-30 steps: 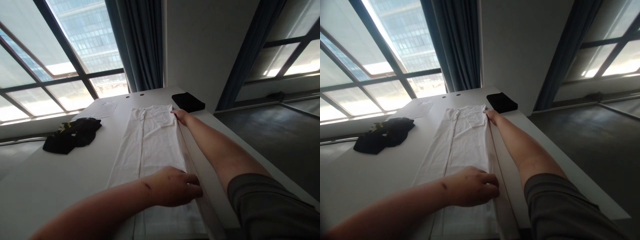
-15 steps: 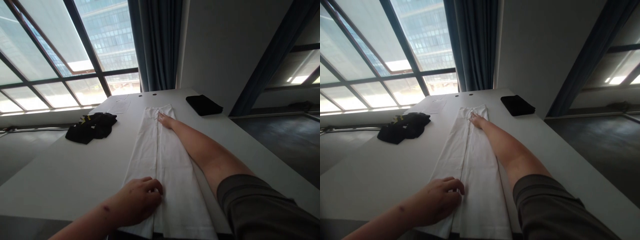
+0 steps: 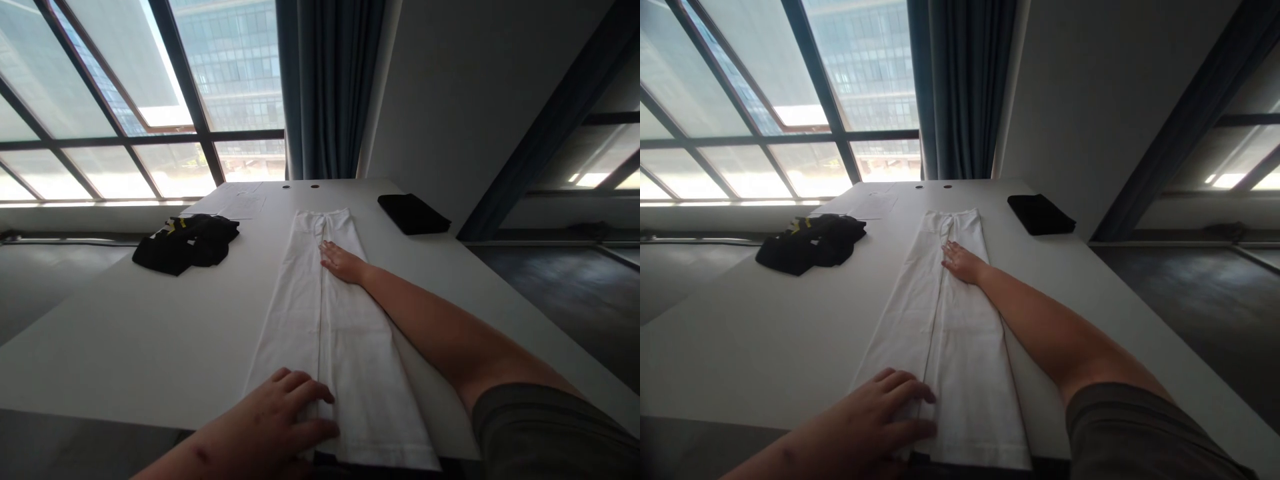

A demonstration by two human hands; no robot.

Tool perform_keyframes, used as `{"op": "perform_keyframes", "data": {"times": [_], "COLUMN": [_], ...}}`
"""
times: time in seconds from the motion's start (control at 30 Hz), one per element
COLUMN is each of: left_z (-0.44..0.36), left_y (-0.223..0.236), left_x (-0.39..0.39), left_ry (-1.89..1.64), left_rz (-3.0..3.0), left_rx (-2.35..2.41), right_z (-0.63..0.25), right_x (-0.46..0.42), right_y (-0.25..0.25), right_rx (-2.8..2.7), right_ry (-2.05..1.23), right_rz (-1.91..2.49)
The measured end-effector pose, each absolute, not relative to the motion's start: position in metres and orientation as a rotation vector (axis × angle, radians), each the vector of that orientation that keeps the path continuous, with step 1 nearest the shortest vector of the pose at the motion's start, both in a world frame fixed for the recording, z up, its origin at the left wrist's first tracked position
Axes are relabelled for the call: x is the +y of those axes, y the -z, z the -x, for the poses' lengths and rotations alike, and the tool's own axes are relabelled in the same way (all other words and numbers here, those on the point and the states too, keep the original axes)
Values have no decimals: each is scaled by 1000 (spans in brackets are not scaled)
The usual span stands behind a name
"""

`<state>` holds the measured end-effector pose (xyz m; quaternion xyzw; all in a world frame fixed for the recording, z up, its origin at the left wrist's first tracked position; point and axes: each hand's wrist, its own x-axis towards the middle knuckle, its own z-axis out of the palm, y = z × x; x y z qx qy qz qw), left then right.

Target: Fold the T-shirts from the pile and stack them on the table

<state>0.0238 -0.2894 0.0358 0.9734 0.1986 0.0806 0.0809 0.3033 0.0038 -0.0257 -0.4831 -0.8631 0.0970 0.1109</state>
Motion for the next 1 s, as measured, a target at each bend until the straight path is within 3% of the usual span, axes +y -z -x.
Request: {"op": "perform_keyframes", "data": {"times": [0.2,0.4,0.53,0.8,1.0], "left_z": [11,74,88,56,56], "left_y": [-37,-8,3,-2,-9], "left_x": [-304,-300,-289,-262,-263], "left_ry": [-510,-606,-532,-346,-312], "left_rz": [-3049,-2855,-2700,-2661,-2785], "left_rx": [672,984,1268,1304,718], "right_z": [-359,-425,-419,-370,-379], "right_x": [-136,-233,-264,-286,-294], "right_y": [13,4,-4,0,3], "right_rx": [-2662,-2574,-2642,-2686,-2728], "right_ry": [-340,-388,-453,-365,-493], "right_rz": [848,955,966,824,693]}}
